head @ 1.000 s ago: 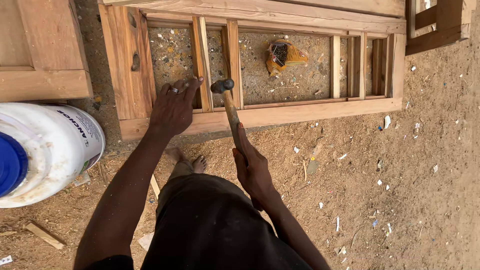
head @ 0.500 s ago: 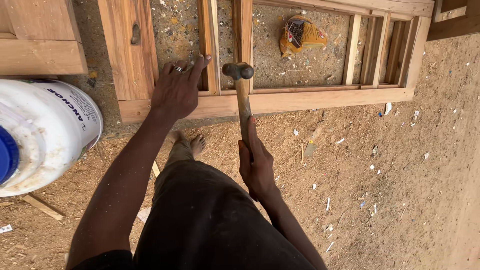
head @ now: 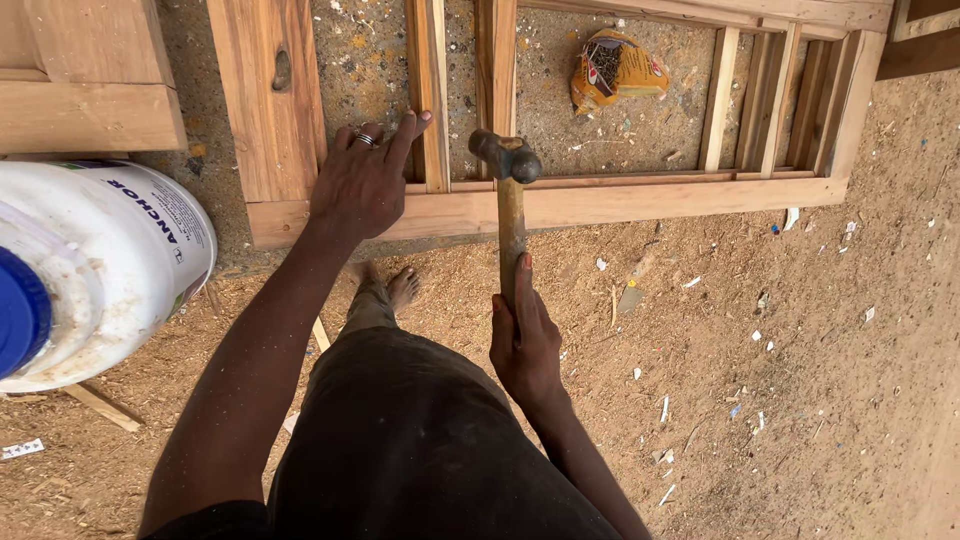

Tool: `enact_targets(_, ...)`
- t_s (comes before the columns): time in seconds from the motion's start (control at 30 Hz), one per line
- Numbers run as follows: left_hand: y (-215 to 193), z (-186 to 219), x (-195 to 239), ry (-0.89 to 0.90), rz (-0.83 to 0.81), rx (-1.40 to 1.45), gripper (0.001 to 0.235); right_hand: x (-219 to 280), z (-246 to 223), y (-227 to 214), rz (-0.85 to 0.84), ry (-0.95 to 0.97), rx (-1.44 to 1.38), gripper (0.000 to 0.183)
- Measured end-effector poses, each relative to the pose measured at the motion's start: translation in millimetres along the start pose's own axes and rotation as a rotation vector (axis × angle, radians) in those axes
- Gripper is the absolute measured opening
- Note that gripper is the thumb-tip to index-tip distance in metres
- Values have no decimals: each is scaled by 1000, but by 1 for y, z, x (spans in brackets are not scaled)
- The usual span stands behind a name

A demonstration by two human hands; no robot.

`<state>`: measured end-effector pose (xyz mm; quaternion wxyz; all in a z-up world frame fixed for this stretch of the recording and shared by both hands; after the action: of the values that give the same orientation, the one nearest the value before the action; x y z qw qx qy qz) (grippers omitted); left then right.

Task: The person assembles a wooden frame by hammering nails into the joints. They pick up nails from a packet and use a hammer to secure the wooden slats together on a dirt ground.

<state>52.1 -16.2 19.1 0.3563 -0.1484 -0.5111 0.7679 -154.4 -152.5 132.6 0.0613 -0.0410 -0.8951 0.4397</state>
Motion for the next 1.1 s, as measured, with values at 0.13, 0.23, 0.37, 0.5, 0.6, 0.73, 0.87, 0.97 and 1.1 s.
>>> enact_targets(0.13,-6,1,-2,39,58,56,79,-7,23,29,-220,177,-23,69)
enact_targets(0.23,0,0,-6,-28,-97,-1,77,-23,30,31,-252,171,-26,69)
enact_targets(0.37,-4,1,-6,22,64,-33,75,1,25,23,-74,36,-30,68)
enact_targets(0.5,-5,2,-3,16,61,-3,75,10,32,36,-58,-3,2,69)
enact_targets(0.6,-4,5,-2,-11,-15,9,75,-3,46,54,-203,154,-7,72)
enact_targets(0.73,-15,5,-1,51,147,0,71,6,36,46,-61,24,-57,72)
enact_targets(0.87,-2,4,0,28,65,-43,74,18,32,42,113,-106,18,71)
enact_targets(0.97,-1,5,-1,33,62,-40,74,6,51,63,-97,112,-20,71)
enact_targets(1.1,-10,-1,-7,8,44,-21,74,0,47,72,-97,18,-75,71)
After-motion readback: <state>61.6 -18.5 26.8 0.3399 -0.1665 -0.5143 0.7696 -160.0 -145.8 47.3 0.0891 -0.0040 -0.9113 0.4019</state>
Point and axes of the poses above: each hand's wrist, its own x-axis away from the middle knuckle, its own y-axis out of the palm, z = x × y, the point moved 6 cm from there along -x, towards the middle knuckle, and after that the axes turned 8 degrees about -z, right-handed, at the moved point
